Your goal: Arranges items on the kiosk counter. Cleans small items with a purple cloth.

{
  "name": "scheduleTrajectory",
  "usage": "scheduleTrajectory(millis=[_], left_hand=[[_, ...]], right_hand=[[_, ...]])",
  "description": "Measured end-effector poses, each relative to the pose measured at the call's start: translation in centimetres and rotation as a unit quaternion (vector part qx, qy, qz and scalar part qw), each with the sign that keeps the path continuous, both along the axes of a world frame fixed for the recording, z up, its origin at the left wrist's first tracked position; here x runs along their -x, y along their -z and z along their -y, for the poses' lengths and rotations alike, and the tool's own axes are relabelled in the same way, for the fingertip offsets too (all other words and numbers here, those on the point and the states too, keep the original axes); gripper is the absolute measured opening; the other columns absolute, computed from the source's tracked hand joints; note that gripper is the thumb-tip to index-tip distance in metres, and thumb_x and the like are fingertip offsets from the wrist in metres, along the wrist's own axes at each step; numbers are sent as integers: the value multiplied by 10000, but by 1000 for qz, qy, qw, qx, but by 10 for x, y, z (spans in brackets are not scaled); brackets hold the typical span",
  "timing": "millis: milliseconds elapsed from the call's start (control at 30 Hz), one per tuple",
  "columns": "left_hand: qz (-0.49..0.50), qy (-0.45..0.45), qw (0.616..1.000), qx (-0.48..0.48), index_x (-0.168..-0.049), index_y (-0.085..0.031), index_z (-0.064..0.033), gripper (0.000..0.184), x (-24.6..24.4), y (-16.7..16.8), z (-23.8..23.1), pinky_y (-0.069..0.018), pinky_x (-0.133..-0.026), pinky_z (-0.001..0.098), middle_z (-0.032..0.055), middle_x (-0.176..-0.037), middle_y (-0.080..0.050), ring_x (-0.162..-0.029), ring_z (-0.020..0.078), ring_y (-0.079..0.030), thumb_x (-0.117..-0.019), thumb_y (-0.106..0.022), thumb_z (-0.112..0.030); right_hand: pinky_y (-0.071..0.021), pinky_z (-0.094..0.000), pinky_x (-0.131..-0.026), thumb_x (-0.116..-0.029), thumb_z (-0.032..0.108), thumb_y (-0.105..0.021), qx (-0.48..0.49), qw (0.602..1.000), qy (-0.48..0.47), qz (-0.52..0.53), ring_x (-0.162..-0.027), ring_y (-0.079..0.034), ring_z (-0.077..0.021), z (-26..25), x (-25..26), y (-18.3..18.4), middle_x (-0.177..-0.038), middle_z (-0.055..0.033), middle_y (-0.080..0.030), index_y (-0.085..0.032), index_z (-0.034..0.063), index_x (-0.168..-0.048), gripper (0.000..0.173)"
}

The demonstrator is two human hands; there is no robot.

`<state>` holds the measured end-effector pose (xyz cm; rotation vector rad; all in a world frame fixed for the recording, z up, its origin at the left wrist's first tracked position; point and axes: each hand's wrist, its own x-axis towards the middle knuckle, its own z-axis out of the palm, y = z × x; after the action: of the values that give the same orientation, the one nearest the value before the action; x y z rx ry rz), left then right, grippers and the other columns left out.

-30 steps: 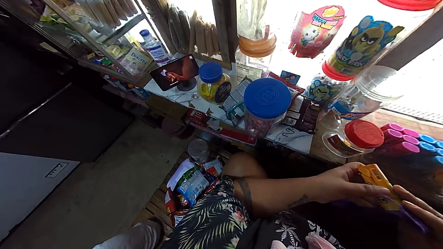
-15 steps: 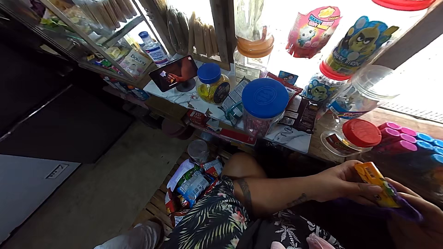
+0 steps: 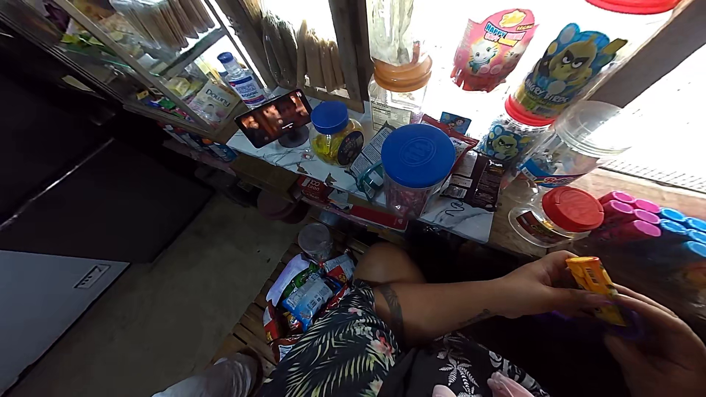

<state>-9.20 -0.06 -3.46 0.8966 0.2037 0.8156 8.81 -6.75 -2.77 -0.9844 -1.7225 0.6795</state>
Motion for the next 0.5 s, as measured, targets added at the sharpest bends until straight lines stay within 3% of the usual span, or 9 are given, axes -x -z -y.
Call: scheduleTrajectory(millis=[167, 300, 500], left_hand=[[3, 14, 998, 55, -1296, -356, 9, 363, 0, -5, 3, -568, -816, 337, 72, -1078, -584, -962, 137, -639, -985, -541, 35], [-9, 33, 997, 76, -1339, -328, 11, 401, 2, -8, 4, -577, -839, 385, 106, -1125, -582, -991, 178, -650, -995, -535, 33], [-23, 44, 995, 86, -1324, -344, 9, 390, 4, -11, 4, -583, -805, 372, 106, -1109, -585, -959, 176, -660, -993, -550, 22]], right_hand=[[-450, -226, -1111, -965, 155, -603, -53, 993, 61, 90, -1298, -550, 0, 6, -3, 0, -1365, 154, -631, -628, 239, -1339, 384], [-457, -227, -1102, -982, 118, -569, -83, 990, 63, 97, -1282, -571, -13, 5, -6, 3, -1347, 129, -652, -645, 222, -1329, 370], [-448, -182, -1077, -1002, 120, -548, -121, 980, 79, 134, -1240, -583, 21, 6, -5, 0, -1286, 68, -689, -663, 118, -1277, 298]])
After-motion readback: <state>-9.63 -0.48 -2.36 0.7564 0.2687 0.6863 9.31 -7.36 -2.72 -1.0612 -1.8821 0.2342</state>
